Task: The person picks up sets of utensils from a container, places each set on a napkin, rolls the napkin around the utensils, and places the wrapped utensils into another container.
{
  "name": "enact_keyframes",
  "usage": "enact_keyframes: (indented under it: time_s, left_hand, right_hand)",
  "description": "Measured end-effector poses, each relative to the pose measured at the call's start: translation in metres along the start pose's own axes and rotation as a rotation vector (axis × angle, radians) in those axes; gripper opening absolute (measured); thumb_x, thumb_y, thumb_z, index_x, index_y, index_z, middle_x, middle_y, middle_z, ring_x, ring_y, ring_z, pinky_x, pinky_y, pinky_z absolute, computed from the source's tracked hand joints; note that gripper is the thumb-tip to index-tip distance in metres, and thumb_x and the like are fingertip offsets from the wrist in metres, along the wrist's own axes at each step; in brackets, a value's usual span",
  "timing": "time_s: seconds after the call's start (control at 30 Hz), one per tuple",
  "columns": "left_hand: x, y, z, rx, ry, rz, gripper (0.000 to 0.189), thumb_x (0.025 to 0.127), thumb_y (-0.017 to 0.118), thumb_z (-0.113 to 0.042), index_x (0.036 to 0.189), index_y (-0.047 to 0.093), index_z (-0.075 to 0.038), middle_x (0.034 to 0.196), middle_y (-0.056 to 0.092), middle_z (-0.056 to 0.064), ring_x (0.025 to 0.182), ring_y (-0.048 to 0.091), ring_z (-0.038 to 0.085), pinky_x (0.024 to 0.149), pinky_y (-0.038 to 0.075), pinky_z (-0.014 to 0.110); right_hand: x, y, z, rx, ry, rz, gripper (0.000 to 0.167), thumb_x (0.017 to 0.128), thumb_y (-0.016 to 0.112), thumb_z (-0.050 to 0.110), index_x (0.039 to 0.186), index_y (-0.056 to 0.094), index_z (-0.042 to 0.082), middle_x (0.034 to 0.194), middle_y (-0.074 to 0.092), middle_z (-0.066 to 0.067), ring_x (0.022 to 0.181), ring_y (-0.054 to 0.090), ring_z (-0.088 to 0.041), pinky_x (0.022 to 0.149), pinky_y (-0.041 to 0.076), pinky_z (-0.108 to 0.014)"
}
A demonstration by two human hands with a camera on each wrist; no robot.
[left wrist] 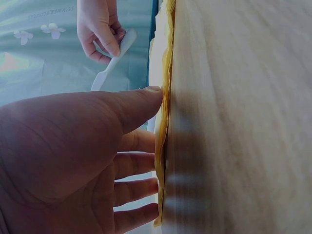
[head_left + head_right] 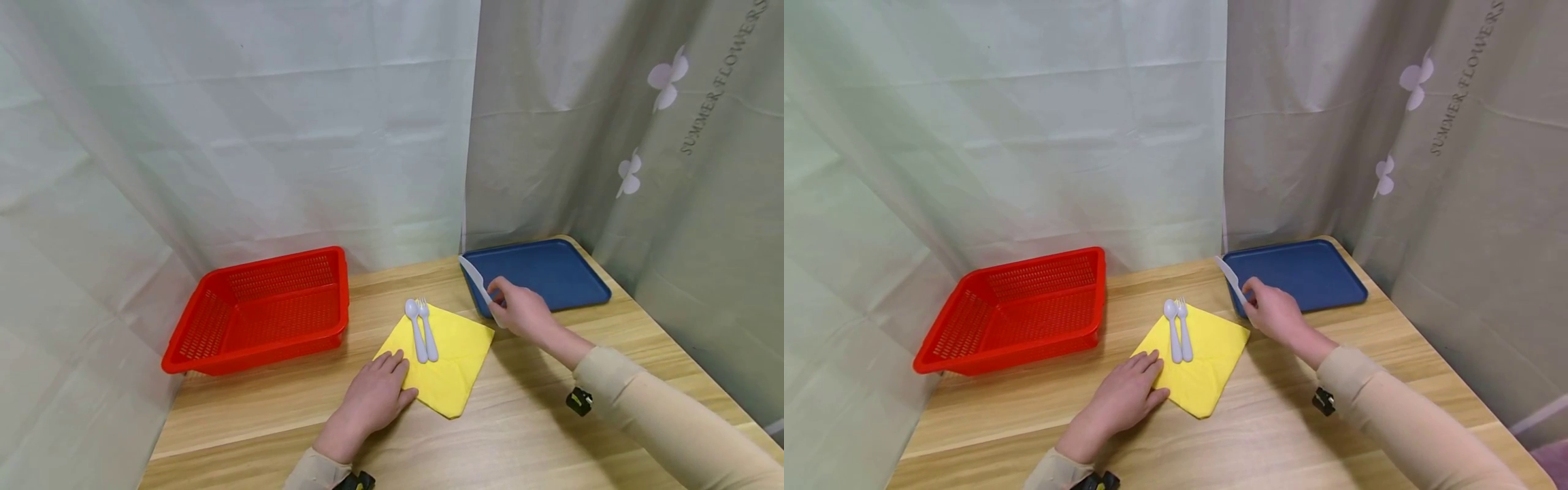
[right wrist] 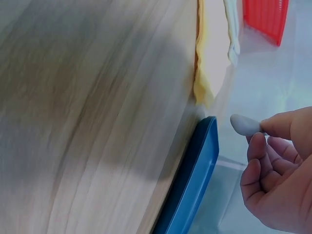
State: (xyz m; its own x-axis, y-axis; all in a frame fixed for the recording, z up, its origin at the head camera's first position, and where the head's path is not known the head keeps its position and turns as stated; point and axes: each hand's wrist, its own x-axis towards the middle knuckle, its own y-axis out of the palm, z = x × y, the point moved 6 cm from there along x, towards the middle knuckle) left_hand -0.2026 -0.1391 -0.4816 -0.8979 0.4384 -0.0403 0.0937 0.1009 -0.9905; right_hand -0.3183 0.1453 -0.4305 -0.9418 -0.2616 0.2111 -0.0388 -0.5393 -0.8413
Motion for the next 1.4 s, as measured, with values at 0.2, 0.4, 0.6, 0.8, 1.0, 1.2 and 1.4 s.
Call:
enact_keyframes:
  time_s: [0.2,0.4,0.6,0.8,1.0,1.2,1.4]
  left_hand:
    - [-0.001,0.0,0.0,-0.005,0.003,0.006,0.061,0.109,0.07,-0.042,0.155,0.062,-0.003,0.164,0.054,0.017,0.15,0.051,0.04,0.121,0.045,0.058]
    - [-0.001,0.002,0.0,-0.005,0.004,0.006,0.061,0.109,0.07,-0.043,0.154,0.062,-0.003,0.164,0.054,0.017,0.15,0.051,0.04,0.121,0.045,0.057]
    - [0.0,0.004,0.001,0.008,0.009,-0.008,0.06,0.109,0.069,-0.043,0.153,0.063,-0.003,0.163,0.056,0.017,0.149,0.052,0.04,0.119,0.047,0.057]
    - [0.001,0.004,0.002,0.008,0.005,0.001,0.061,0.109,0.071,-0.043,0.154,0.062,-0.003,0.163,0.055,0.016,0.15,0.052,0.039,0.12,0.047,0.057]
    - [0.001,0.003,0.002,0.008,0.002,0.005,0.061,0.109,0.071,-0.043,0.154,0.062,-0.004,0.163,0.055,0.016,0.15,0.052,0.039,0.12,0.047,0.057]
    - [0.002,0.004,0.003,-0.001,-0.003,0.012,0.061,0.109,0.07,-0.044,0.155,0.061,-0.004,0.164,0.054,0.016,0.151,0.051,0.039,0.12,0.046,0.057]
    - [0.003,0.004,0.004,0.009,-0.003,0.018,0.062,0.11,0.067,-0.046,0.156,0.061,-0.005,0.165,0.053,0.015,0.151,0.05,0.038,0.121,0.046,0.057]
  right_hand:
    - [-0.002,0.006,0.006,0.043,0.01,0.027,0.019,0.104,0.073,0.01,0.121,0.065,0.007,0.109,0.077,-0.012,0.086,0.071,-0.025,0.078,0.059,-0.049]
    - [-0.002,0.015,0.013,0.088,-0.01,0.035,0.015,0.104,0.075,0.01,0.114,0.064,0.01,0.106,0.075,-0.007,0.088,0.07,-0.023,0.079,0.058,-0.046]
    - [-0.001,0.024,0.021,0.11,-0.033,0.075,0.012,0.106,0.073,0.01,0.111,0.063,0.01,0.101,0.072,-0.004,0.083,0.067,-0.019,0.074,0.056,-0.04]
    - [0.0,0.033,0.029,0.123,-0.029,0.115,0.011,0.107,0.072,0.009,0.111,0.062,0.01,0.101,0.071,-0.004,0.084,0.064,-0.018,0.076,0.055,-0.039]
    - [0.002,0.044,0.036,0.144,-0.027,0.131,0.011,0.107,0.073,0.009,0.108,0.062,0.011,0.1,0.07,-0.002,0.083,0.062,-0.017,0.075,0.053,-0.037]
    - [0.002,0.056,0.044,0.157,-0.036,0.134,0.014,0.104,0.074,0.006,0.104,0.061,0.011,0.096,0.067,-0.001,0.081,0.059,-0.017,0.073,0.051,-0.035]
    - [0.002,0.065,0.048,0.168,-0.001,0.155,0.015,0.105,0.075,0.007,0.104,0.061,0.013,0.096,0.065,0.0,0.082,0.058,-0.018,0.074,0.051,-0.034]
